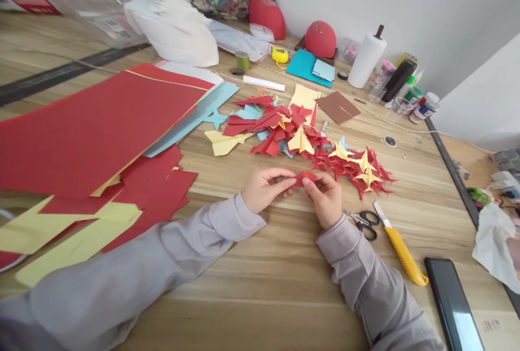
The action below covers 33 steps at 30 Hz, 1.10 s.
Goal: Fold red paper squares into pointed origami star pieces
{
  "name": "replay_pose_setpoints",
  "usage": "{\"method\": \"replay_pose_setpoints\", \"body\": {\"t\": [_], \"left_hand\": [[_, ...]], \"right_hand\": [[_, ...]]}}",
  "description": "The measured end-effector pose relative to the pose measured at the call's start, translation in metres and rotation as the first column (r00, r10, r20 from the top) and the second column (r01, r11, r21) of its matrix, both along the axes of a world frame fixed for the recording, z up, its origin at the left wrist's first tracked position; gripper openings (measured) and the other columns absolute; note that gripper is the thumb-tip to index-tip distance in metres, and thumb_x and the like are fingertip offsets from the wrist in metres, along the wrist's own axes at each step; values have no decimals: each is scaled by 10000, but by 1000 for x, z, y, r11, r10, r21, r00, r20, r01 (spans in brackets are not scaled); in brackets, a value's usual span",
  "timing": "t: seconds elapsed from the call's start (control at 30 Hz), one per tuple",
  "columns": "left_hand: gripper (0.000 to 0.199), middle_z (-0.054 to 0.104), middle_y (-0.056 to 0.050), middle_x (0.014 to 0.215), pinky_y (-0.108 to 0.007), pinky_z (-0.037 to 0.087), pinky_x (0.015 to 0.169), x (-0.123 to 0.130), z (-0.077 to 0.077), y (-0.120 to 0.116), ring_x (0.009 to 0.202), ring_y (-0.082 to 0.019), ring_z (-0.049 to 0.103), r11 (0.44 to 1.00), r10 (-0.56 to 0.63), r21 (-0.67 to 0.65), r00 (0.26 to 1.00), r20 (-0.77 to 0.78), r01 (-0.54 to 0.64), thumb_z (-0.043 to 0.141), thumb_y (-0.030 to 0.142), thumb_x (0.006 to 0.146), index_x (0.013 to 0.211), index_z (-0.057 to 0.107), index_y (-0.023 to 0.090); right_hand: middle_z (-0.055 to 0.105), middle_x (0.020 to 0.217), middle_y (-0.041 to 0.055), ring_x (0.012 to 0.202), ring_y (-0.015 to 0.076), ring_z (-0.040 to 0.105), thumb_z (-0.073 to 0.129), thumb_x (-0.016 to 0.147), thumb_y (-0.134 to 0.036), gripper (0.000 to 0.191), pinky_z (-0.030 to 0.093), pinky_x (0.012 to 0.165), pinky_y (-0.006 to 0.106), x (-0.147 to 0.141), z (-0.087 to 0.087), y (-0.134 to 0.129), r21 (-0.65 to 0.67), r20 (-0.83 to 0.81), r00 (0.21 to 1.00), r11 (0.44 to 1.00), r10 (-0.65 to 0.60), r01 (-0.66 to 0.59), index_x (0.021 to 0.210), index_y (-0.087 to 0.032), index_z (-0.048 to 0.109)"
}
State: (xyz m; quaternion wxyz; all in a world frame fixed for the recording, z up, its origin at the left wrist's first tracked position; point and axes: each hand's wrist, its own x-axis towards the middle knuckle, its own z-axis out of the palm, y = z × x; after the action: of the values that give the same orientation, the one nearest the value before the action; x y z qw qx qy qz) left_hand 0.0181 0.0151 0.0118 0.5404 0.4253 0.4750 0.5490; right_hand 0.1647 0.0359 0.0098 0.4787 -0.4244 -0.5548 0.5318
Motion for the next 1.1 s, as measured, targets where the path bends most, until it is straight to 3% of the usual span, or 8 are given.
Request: {"method": "replay_pose_setpoints", "body": {"t": [0.3, 0.83, 1.1], "left_hand": [[105, 602, -18, 658, -218, 448, 491, -2, 0, -2, 512, -97, 552, 982, -22, 184, 992, -127, 46, 667, 238, 680, 715, 683, 140], [123, 586, -24, 657, -240, 389, 558, -1, -2, -3, 602, -121, 507, 972, 3, 228, 959, -283, 64, 635, 263, 699, 674, 651, 144], [131, 498, 11, 600, -236, 360, 550, -2, 0, -3, 569, -106, 456, 958, -24, 265, 953, -302, 108, 603, 248, 725, 636, 600, 152]], "right_hand": [[487, 492, -59, 416, 69, 395, 644, 732, -450, 276, 326, 424, 218, 0, 4, -1, 34, 127, 990, 997, 60, -65, 711, -183, 575], [525, 611, -28, 514, 91, 476, 608, 772, -439, 257, 436, 480, 225, -1, 2, -2, 91, 154, 980, 985, 129, -144, 705, -197, 554], [538, 672, -16, 550, 99, 489, 636, 743, -441, 274, 466, 448, 225, -2, 2, -3, 60, 56, 984, 983, 171, -174, 643, -202, 546]]}}
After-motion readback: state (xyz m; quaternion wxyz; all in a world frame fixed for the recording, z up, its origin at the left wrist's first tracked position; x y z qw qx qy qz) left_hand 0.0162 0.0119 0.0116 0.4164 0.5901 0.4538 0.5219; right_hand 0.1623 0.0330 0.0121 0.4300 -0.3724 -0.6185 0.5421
